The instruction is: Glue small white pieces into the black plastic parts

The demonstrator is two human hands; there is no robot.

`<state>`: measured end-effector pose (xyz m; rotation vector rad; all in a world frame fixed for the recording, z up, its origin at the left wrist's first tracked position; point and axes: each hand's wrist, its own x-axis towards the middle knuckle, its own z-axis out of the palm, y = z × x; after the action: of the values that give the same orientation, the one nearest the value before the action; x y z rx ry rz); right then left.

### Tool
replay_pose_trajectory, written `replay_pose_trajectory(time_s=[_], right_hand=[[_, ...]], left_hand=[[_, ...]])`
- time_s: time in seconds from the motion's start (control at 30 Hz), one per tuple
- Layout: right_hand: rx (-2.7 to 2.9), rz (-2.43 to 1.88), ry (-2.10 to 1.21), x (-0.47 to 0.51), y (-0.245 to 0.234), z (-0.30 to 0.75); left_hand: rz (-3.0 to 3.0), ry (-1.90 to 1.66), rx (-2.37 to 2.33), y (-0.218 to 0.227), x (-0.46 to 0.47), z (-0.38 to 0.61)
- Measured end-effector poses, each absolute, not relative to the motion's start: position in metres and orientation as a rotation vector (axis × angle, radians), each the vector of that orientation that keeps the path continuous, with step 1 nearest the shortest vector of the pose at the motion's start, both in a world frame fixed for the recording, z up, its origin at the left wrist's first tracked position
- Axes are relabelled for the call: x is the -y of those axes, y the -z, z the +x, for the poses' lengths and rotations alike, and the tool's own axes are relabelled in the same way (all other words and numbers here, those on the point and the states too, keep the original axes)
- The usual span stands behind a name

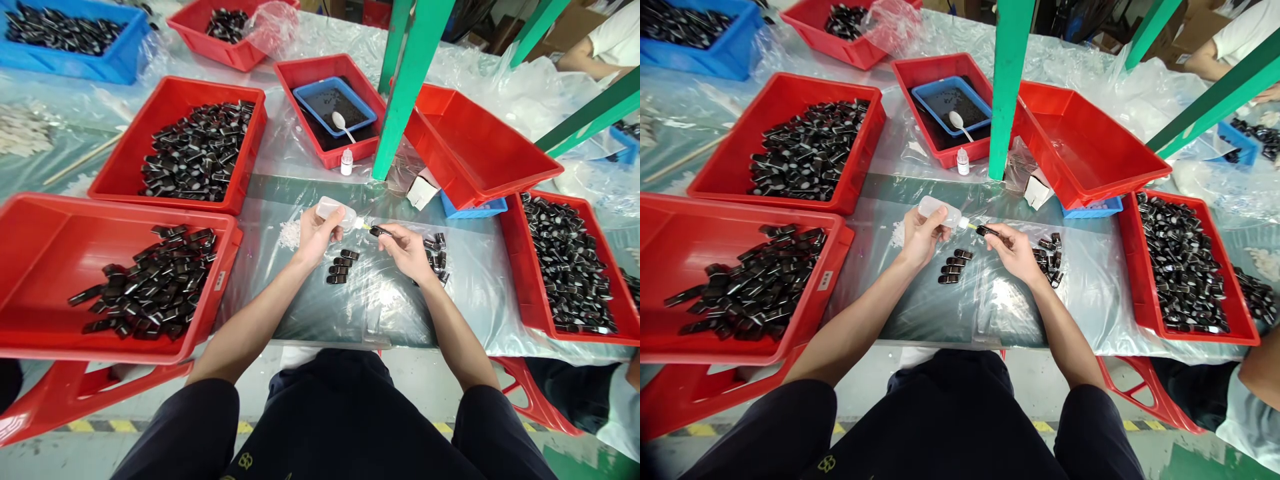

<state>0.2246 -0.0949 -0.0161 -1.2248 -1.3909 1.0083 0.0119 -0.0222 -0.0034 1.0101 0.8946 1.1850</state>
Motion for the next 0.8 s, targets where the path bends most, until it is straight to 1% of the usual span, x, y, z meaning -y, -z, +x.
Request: replay_pose_trajectory(time_s=[0.43,0.8], right_hand=[[1.324,-1.225,-1.073,0.0970,0.0150,0.2196],[1.357,-1.244,-0.873,0.0994,0.0176,0.2227]], left_hand=[[0.979,-1.194,-0.864,-0.0028,0.0250,0.0148],[0.928,-1.193,-0.821,-0.0060,0.0256,0.0152]])
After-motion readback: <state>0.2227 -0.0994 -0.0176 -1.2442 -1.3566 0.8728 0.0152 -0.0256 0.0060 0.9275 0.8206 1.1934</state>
